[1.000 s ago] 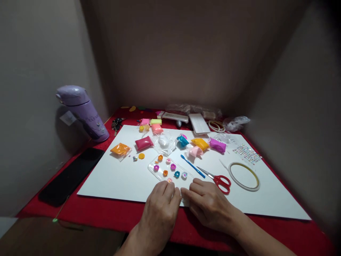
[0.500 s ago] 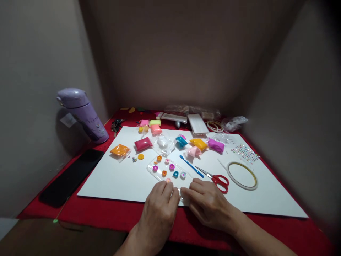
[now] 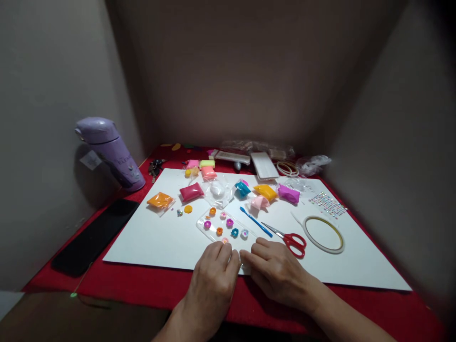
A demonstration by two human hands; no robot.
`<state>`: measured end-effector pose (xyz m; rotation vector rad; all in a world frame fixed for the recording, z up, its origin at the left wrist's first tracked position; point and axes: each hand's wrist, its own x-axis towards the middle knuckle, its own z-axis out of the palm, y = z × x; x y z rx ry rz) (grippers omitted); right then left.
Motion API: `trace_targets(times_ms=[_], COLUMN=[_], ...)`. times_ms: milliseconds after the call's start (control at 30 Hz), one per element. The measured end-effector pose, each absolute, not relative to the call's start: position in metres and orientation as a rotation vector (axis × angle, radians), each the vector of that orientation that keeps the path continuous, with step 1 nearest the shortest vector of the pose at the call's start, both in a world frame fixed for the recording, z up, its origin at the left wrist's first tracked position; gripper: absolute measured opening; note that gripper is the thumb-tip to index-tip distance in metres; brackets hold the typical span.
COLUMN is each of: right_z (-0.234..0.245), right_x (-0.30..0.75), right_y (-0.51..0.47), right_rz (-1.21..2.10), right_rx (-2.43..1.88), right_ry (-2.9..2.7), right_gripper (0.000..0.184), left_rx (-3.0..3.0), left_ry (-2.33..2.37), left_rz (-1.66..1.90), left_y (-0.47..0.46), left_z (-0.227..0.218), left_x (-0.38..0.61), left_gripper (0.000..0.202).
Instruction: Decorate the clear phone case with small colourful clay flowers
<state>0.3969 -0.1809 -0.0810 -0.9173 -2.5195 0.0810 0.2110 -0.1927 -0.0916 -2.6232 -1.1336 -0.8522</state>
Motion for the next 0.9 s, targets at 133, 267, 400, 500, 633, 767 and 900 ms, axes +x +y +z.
trace_targets(times_ms=[133,267,400,500,633,767,900], right_z=[-0.0841,-0.0843,-0.0815,-0.0808,-0.0820,-0.0826,-0.0829], right_x=[0.3971,0.3982,0.3983,0.3973,0.3969,0.3977,0.3985], right_y=[-0.1798,-0.1798,-0.1814,-0.1816,-0.1812,-0.1815,-0.1814], right_rz=[0.065,0.069,0.106,0.086,0.061,0.073,0.090], right_rx=[-0.925,-0.910,-0.902,-0.911,-0.918,-0.920,-0.932], right_ry=[-2.529,-2.504,-2.477,-2.503,-2.525,-2.528,-2.532], right_gripper=[0.018,0.017,0.016,0.019,0.021,0.021,0.021], left_rx=[-2.614,-2.611,-2.615,-2.618,-2.616,-2.622,-2.616], left_ry=[-1.141,-1.130,-1.142,-1.143,-1.137,-1.132,-1.132], left_rz=[-0.858,-0.863,-0.857,-0.848,-0.847,-0.855,-0.854], left_y=[-0.1922,-0.1927,-0.1936,-0.1934,-0.1929,-0.1930,-0.1920], left_z=[-0.0921,-0.0913,-0.0909,-0.0918,-0.0930,-0.0922,-0.0911], left_x=[0.2108,0.2103,0.2098,0.2095,0.2095,0.2100,0.2104], left_gripper=[0.015,0.016,0.017,0.018,0.018,0.018,0.017])
